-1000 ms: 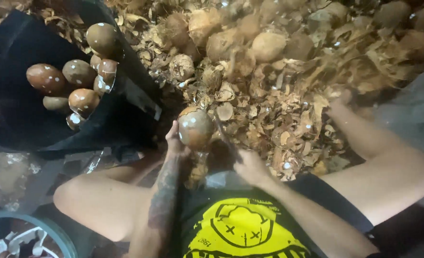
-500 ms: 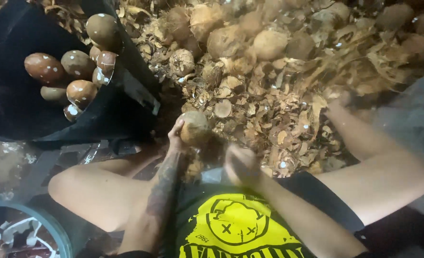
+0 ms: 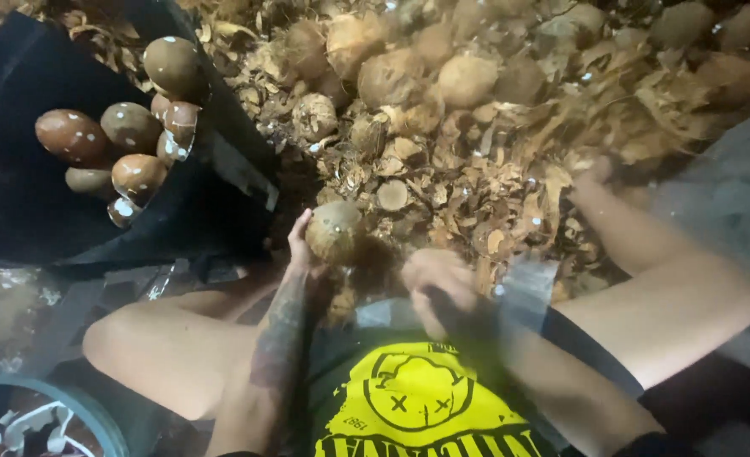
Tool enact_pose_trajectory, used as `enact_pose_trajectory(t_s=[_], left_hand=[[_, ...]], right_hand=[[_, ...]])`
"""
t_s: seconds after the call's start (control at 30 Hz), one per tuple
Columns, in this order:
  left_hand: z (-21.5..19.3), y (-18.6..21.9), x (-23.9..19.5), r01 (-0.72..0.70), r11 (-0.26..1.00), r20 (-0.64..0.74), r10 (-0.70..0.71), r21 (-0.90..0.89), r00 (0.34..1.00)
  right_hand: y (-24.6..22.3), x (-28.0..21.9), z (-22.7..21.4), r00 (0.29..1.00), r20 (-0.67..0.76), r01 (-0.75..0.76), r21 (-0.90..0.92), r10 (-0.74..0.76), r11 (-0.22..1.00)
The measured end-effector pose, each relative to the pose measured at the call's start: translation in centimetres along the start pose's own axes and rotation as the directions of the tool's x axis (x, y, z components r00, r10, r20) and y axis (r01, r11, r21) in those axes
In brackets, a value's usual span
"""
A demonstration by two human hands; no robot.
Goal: The person sits on the floor and uses a machete to peel the fibrous husk off several coconuts. They rotate each coconut while striking it with the blade, then place the peeled coconuts into a nearby black bucket. The workspace is covered with coconut husk debris.
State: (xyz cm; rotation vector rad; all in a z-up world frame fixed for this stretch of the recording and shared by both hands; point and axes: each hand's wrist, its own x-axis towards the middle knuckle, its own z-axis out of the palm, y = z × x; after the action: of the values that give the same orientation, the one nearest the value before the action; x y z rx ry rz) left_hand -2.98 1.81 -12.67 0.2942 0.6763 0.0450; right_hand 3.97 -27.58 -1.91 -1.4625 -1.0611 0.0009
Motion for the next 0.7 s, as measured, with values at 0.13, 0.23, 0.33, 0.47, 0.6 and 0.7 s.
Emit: enact_pose_trajectory(t_s=[0.13,0.23,0.33,0.47,0.6,0.7], left_hand=[[6.8,1.8,-2.8,-0.063,0.997,0.003,0.063,0.034,0.998],[5.9,2.5,-1.9,-0.014,1.000,0.090,0.011,0.026,0.996],[4.0,1.7,-1.7,0.053,0.994,-0.049,-0.048,0.099,0.998],[1.3,0.5,-0.7,0.132,0.980,-0.219,-0.098,0.147,0.971],[3.2,0.5,-0.9,-0.032,0.999,-0.171,0.027,-0.030,0.985],[0.9,2.0,2.0,-0.067,0.998,0.047,0.068,-0.014,0.997]], right_hand=[[1.9,-1.4,1.6,0.263,0.350,-0.707,-0.565,0.899,0.426],[1.1,-0.9,1.3,0.048,0.257,-0.964,-0.243,0.965,0.112],[-2.2,2.1,0.7,0.564,0.192,-0.761,-0.254,0.803,0.596],[1.1,-0.2,1.5,0.707,0.260,-0.574,-0.333,0.658,0.748],[3.3,-2.8,2.1,0.823,0.351,-0.293,-0.411,0.446,0.863],[-3.6,2.0,2.2,-0.038,0.135,-0.757,-0.651,0.990,0.060]])
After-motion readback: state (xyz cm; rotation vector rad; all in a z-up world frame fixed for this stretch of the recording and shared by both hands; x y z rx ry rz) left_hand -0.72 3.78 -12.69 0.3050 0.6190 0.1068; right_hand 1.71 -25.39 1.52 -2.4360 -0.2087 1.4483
